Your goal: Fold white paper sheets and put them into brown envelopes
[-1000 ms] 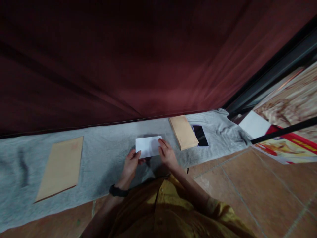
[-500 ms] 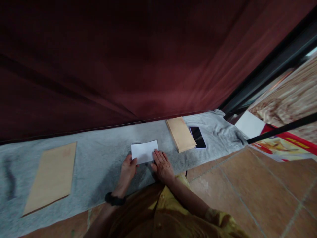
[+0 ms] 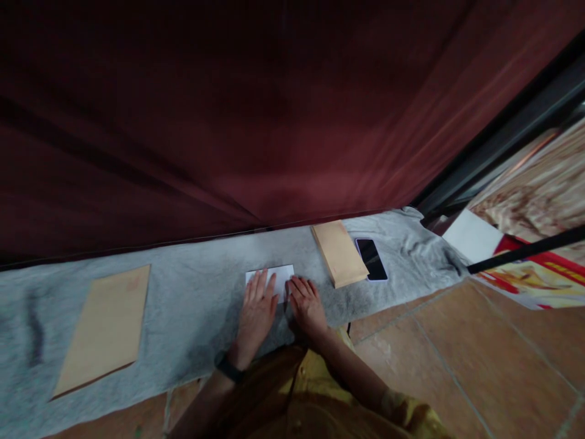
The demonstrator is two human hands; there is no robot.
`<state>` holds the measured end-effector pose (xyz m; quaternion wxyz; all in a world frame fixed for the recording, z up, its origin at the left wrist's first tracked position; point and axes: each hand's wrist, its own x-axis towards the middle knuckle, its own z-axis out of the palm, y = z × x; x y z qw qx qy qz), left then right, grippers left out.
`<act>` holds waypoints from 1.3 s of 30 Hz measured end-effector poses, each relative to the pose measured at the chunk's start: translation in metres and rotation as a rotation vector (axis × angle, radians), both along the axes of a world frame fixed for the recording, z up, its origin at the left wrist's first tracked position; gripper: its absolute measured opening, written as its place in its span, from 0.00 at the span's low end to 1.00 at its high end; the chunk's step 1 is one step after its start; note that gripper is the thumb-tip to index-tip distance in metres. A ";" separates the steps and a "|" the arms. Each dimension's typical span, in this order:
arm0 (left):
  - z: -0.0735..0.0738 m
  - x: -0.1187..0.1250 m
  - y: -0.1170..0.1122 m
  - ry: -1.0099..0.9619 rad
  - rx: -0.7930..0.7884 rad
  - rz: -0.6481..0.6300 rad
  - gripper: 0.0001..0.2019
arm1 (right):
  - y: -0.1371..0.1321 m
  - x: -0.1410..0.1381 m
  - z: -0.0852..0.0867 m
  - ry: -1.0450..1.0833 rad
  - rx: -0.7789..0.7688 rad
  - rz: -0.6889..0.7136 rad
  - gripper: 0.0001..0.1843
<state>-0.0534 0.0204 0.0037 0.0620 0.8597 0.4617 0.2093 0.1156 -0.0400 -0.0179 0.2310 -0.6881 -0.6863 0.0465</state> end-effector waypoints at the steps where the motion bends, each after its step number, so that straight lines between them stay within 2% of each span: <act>1: -0.005 0.005 0.001 0.029 -0.013 -0.032 0.26 | 0.000 0.000 -0.001 -0.004 0.001 0.002 0.23; 6: -0.021 0.013 0.004 0.112 -0.056 -0.062 0.26 | 0.006 0.001 0.000 0.003 -0.014 0.026 0.25; 15: -0.014 0.009 0.011 0.221 -0.012 -0.090 0.26 | 0.030 0.011 0.008 -0.037 -0.114 0.078 0.26; 24: -0.026 -0.021 0.016 0.168 0.039 0.058 0.34 | 0.027 0.011 0.004 -0.076 -0.051 0.075 0.28; 27: -0.026 -0.027 0.012 0.146 0.048 0.099 0.32 | 0.027 0.011 0.002 -0.087 -0.040 0.080 0.28; 29: -0.024 -0.022 0.007 0.147 0.053 0.109 0.31 | 0.027 0.011 0.000 -0.094 -0.036 0.076 0.29; 35: -0.021 0.013 -0.011 0.191 0.014 -0.089 0.26 | 0.028 0.009 -0.006 -0.110 -0.040 0.062 0.28; 39: -0.026 0.008 -0.015 0.186 0.027 -0.110 0.29 | 0.028 0.010 -0.005 -0.113 -0.039 0.059 0.29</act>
